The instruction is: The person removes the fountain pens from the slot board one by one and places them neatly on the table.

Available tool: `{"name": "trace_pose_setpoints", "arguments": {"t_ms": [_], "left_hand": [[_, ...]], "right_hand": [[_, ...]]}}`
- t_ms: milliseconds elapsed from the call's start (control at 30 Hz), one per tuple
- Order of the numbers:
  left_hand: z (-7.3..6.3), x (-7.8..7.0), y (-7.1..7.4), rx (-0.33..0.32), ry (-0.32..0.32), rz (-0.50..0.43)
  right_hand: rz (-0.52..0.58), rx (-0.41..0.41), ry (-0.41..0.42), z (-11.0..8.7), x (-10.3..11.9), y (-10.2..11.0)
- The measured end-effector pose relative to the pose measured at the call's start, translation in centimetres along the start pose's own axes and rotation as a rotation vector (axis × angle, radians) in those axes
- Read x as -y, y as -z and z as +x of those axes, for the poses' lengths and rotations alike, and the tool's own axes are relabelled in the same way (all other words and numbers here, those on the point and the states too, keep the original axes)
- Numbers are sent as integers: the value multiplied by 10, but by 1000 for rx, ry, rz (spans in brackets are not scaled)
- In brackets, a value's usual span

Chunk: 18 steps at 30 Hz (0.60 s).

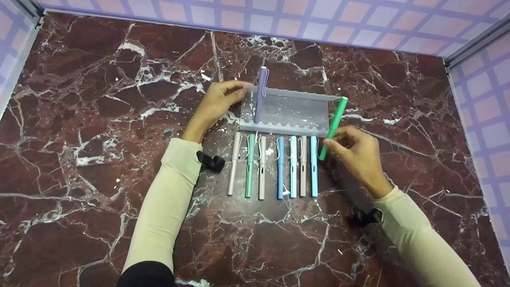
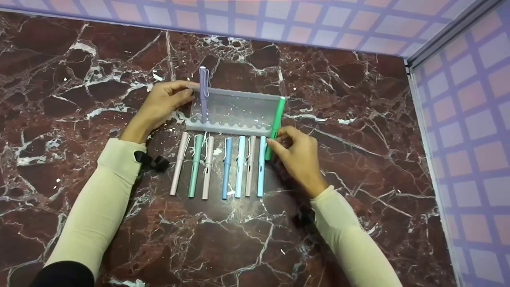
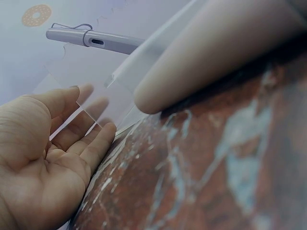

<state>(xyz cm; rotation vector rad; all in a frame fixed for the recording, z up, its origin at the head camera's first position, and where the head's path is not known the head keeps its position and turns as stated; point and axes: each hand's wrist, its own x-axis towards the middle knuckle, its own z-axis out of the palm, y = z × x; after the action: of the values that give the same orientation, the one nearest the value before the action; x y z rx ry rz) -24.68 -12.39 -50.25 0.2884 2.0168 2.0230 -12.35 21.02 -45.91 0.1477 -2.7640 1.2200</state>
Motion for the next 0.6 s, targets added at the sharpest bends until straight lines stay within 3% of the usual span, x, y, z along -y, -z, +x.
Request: {"name": "trace_pose_setpoints", "arguments": {"t_ms": [167, 600], "left_hand": [[1, 0, -1, -7, 19, -44], [0, 0, 0, -8, 32, -33]], "right_hand": [[-27, 5, -1, -8, -9, 3], [-24, 49, -41, -31, -19, 6]]}}
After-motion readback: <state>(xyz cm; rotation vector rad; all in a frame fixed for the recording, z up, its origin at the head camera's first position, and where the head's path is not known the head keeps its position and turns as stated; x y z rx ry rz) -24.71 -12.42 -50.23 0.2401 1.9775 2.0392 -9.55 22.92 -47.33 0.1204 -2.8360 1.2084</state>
